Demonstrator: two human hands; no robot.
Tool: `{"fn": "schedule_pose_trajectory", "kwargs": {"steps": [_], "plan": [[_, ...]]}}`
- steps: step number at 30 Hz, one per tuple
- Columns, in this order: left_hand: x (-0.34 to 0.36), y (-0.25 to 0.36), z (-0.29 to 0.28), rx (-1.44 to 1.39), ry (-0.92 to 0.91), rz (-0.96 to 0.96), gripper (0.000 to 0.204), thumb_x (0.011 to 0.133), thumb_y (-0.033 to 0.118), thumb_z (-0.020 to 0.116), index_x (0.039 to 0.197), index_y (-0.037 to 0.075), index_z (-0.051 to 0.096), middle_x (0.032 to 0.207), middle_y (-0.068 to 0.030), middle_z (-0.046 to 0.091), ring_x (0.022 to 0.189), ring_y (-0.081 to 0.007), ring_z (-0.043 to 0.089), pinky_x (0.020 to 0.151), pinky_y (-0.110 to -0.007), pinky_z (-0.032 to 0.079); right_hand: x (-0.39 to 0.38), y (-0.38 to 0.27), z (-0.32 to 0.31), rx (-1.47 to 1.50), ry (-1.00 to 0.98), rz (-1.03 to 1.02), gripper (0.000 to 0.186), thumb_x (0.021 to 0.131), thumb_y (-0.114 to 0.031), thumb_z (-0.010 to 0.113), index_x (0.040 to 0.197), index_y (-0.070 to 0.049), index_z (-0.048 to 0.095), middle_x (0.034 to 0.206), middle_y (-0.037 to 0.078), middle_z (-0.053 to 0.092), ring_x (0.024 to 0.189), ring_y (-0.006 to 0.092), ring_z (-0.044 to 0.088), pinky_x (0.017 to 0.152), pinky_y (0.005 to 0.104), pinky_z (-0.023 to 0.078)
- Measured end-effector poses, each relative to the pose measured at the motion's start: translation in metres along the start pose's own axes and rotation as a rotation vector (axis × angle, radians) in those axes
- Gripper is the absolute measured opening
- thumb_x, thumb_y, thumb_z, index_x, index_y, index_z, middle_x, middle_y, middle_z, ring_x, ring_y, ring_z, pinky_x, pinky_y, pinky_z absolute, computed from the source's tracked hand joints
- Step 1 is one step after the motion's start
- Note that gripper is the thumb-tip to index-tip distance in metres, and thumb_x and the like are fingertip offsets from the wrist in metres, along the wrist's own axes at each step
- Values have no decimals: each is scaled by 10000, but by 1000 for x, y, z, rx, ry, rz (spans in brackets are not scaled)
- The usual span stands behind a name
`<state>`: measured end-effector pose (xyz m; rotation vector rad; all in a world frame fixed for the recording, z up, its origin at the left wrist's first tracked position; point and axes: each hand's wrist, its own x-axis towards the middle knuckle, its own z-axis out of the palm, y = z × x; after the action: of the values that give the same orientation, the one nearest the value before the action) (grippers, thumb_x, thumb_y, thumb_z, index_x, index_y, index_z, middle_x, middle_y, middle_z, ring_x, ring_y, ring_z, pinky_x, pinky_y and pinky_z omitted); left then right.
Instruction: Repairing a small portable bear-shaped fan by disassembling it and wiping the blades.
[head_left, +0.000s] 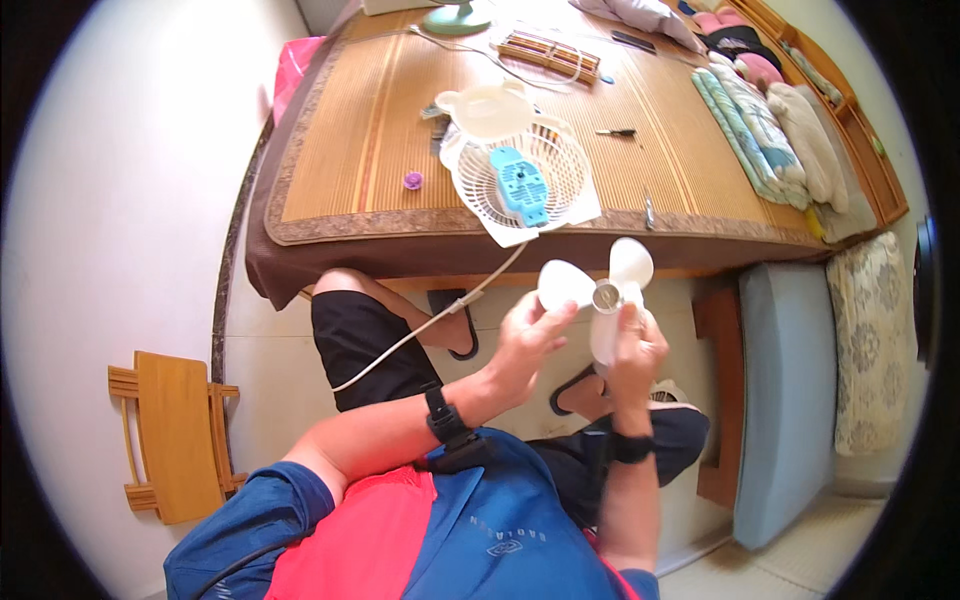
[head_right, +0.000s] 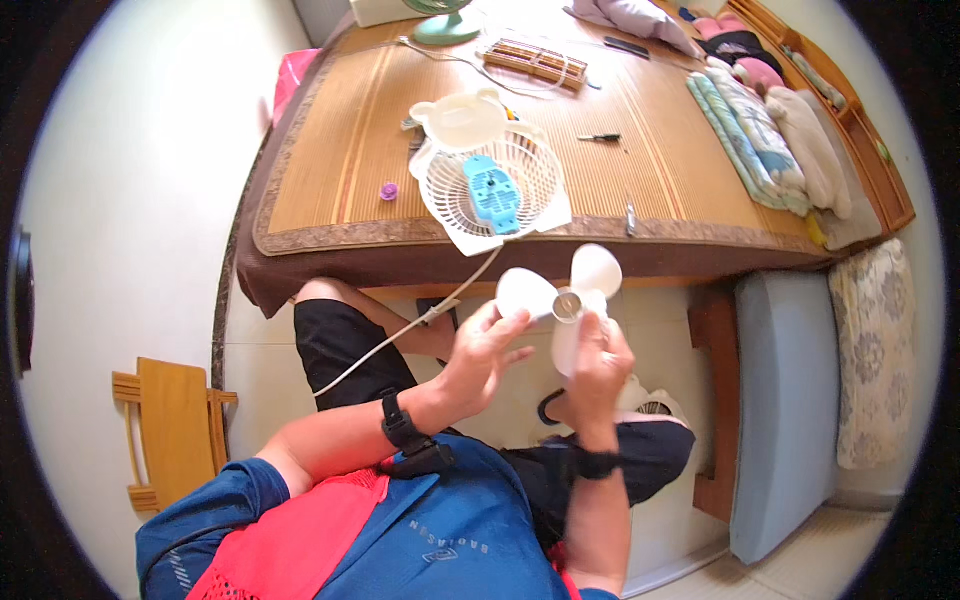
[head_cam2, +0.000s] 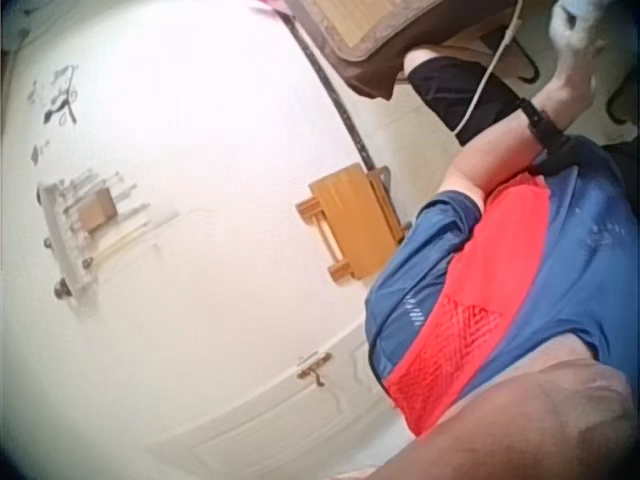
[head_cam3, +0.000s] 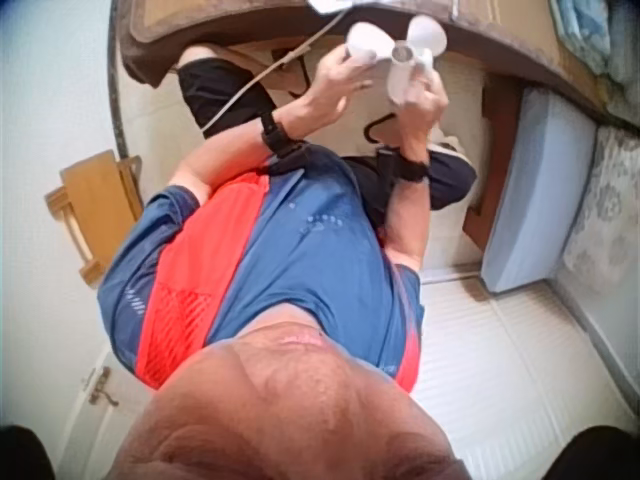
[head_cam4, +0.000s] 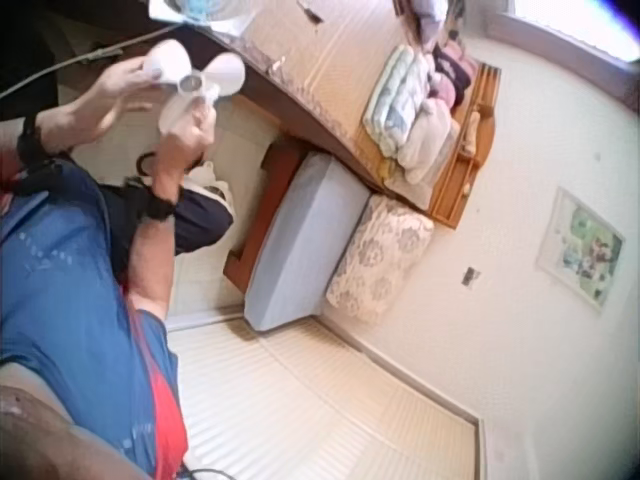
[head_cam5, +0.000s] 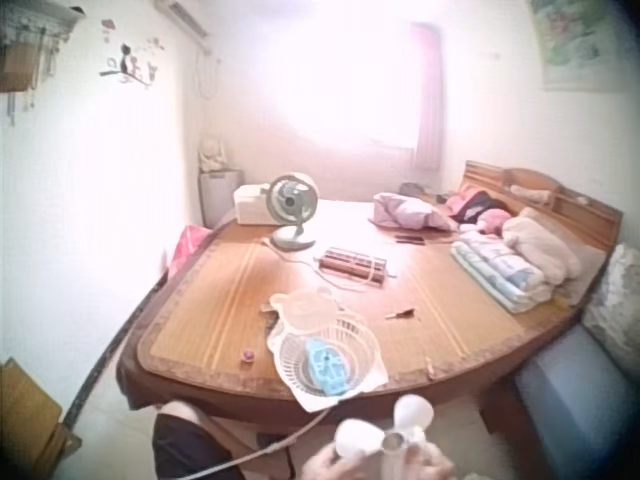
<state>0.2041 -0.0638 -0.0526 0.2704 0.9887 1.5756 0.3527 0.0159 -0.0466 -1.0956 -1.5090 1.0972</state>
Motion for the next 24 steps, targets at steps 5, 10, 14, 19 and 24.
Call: {"fn": "schedule_pose_trajectory", "kwargs": {"steps": [5,10,14,19,24], "plan": [[2,43,-38,398,-267,129,572,1016,230,853,1489,-10,637,1365,-111,735,1272,-192,674,1132,-385,535,-12,-10,-31,-66,-384,115,377,1144,-294,673,944,19,739,754,21,694,663,88,618,561,304,480],[11,36,-51,494,-384,-44,426,973,253,902,1297,17,757,1151,-60,801,1022,-114,731,915,-316,597,-16,-19,-22,-101,-554,73,414,1151,-346,663,959,12,743,764,33,709,617,111,630,520,320,501],[2,33,-50,310,-375,-65,371,1004,151,863,1337,42,742,1200,-41,801,1061,-114,742,941,-315,604,-8,15,-24,23,-311,98,457,1198,-389,563,1074,5,759,916,57,741,793,104,649,681,310,531],[6,25,-55,79,-97,112,373,1018,80,825,1372,68,708,1249,-20,776,1099,-112,728,976,-334,593,15,24,-61,909,-20,397,516,1227,-458,403,1530,-85,592,1416,104,712,1272,285,696,1128,509,551],[7,17,-42,31,-59,217,348,1032,57,803,1365,68,704,1255,-25,776,1127,-129,728,987,-338,595,5,-9,-39,1099,-136,487,544,1217,-465,385,1596,-119,565,1573,86,638,1444,315,609,1245,554,450]]}}
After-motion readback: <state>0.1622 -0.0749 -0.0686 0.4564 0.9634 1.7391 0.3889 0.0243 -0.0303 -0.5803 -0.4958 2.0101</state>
